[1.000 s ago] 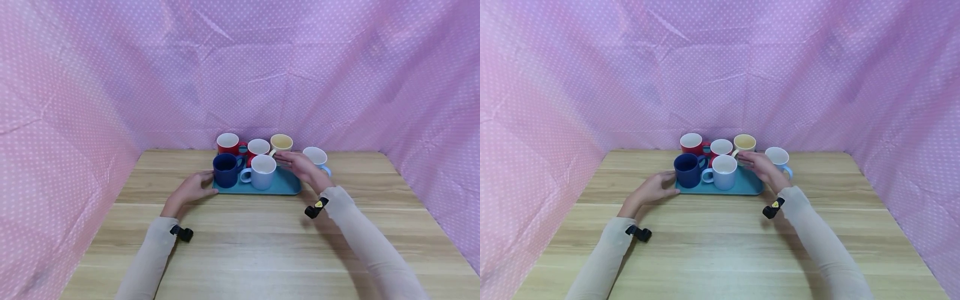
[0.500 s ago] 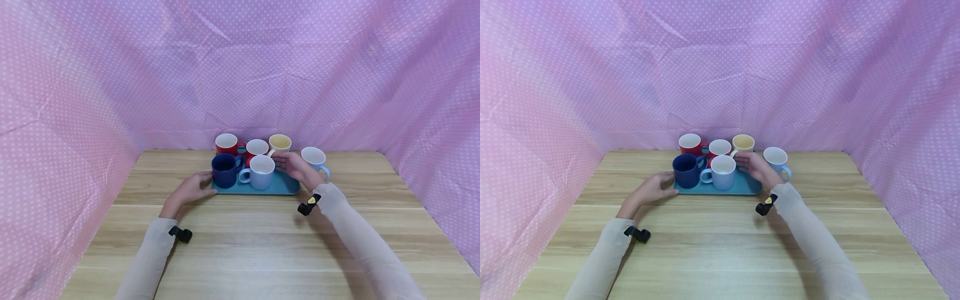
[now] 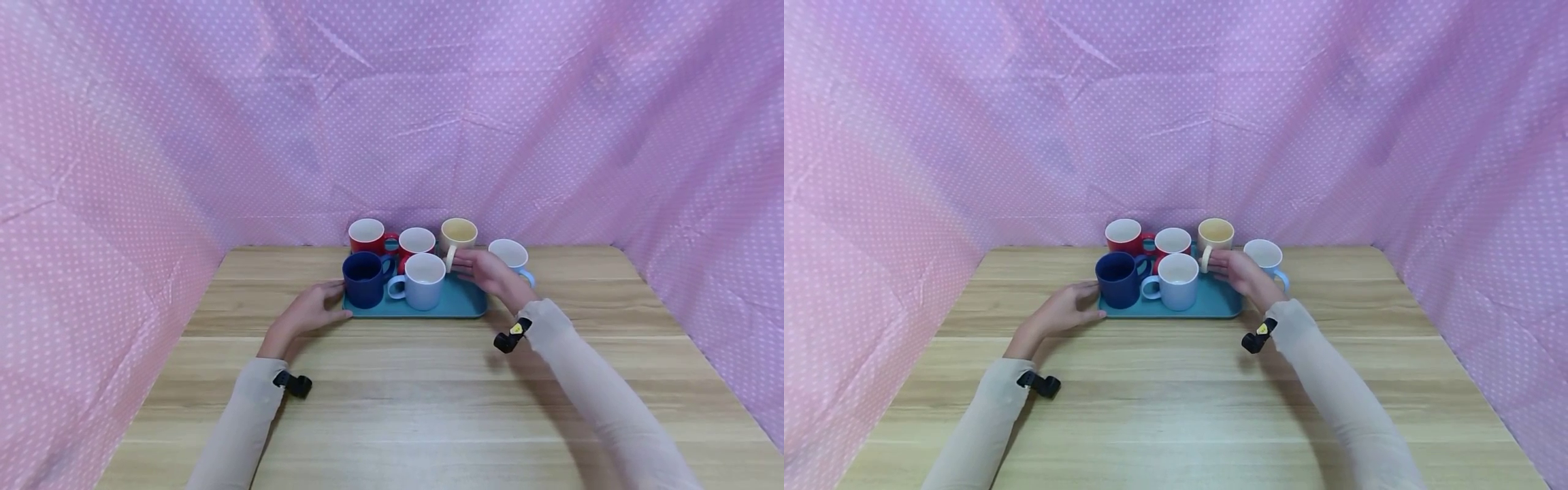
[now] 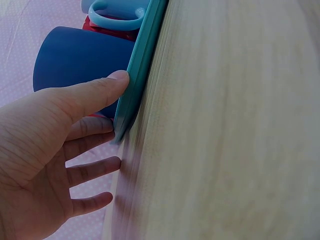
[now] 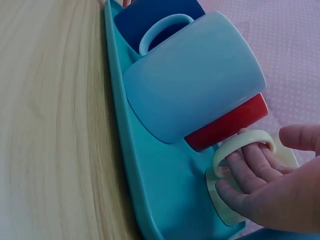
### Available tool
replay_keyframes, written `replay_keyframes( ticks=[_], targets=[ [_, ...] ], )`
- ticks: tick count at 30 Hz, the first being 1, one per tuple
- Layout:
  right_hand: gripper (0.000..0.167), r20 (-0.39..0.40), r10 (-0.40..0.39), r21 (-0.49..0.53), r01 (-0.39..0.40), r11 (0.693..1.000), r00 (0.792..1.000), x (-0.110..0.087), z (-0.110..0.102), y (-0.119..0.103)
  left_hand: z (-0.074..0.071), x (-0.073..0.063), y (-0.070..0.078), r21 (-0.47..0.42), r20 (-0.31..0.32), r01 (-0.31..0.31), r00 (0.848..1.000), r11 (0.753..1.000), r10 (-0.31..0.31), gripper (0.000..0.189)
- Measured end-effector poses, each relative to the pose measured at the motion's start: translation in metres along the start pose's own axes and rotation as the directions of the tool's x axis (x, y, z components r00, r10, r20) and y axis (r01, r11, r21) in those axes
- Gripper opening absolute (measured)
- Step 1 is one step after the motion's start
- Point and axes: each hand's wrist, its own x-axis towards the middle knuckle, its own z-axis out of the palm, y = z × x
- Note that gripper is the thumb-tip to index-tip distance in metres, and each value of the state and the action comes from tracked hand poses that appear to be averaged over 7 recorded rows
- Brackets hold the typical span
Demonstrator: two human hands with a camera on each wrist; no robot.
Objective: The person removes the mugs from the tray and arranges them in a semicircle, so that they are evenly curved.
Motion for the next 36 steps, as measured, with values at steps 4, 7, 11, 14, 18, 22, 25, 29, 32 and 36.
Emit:
replay_keyframes(
  ticks=[4, 7, 11, 14, 18, 22, 25, 29, 32, 36],
  targets=[
    [0.027, -0.032, -0.024, -0.084, 0.021, 0.996, 0.999, -0.002, 0.0, 0.001, 0.0, 0.0, -0.001, -0.001, -0.001, 0.003, 1.0, 1.0, -0.003, 0.069],
    [0.037, -0.068, -0.041, -0.189, 0.027, 0.982, 0.997, -0.004, 0.0, 0.003, 0.0, 0.001, -0.001, 0.0, 0.0, 0.005, 1.0, 1.0, -0.005, 0.069],
    [0.04, -0.135, -0.102, -0.4, 0.04, 0.916, 0.986, -0.008, 0.001, 0.006, 0.0, 0.002, -0.002, 0.004, -0.002, 0.008, 1.0, 1.0, -0.008, 0.069],
    [0.035, -0.16, -0.176, -0.551, 0.06, 0.832, 0.971, -0.012, 0.0, 0.01, 0.0, 0.002, -0.002, 0.006, -0.005, 0.01, 1.0, 1.0, -0.01, 0.069],
    [0.028, -0.152, -0.281, -0.689, 0.103, 0.718, 0.948, -0.017, 0.0, 0.016, 0.0, 0.002, -0.002, 0.007, -0.005, 0.012, 1.0, 1.0, -0.012, 0.069],
    [0.021, -0.143, -0.361, -0.762, 0.131, 0.634, 0.921, -0.02, 0.0, 0.019, 0.0, 0.002, -0.003, 0.009, -0.006, 0.016, 1.0, 1.0, -0.016, 0.069],
    [0.018, -0.134, -0.385, -0.779, 0.143, 0.61, 0.913, -0.023, -0.001, 0.019, -0.001, 0.002, -0.003, 0.008, -0.003, 0.018, 1.0, 1.0, -0.018, 0.069],
    [0.014, -0.128, -0.396, -0.772, 0.16, 0.615, 0.909, -0.029, -0.004, 0.019, -0.001, 0.003, -0.003, -0.001, 0.002, 0.021, 1.0, 1.0, -0.021, 0.069],
    [0.011, -0.132, -0.398, -0.76, 0.165, 0.629, 0.908, -0.033, -0.007, 0.021, -0.002, 0.003, -0.003, -0.004, 0.003, 0.015, 1.0, 1.0, -0.015, 0.07],
    [0.011, -0.14, -0.386, -0.751, 0.156, 0.641, 0.912, -0.039, -0.011, 0.023, -0.003, 0.003, -0.003, -0.006, 0.0, 0.003, 1.0, 1.0, -0.003, 0.07]
  ],
)
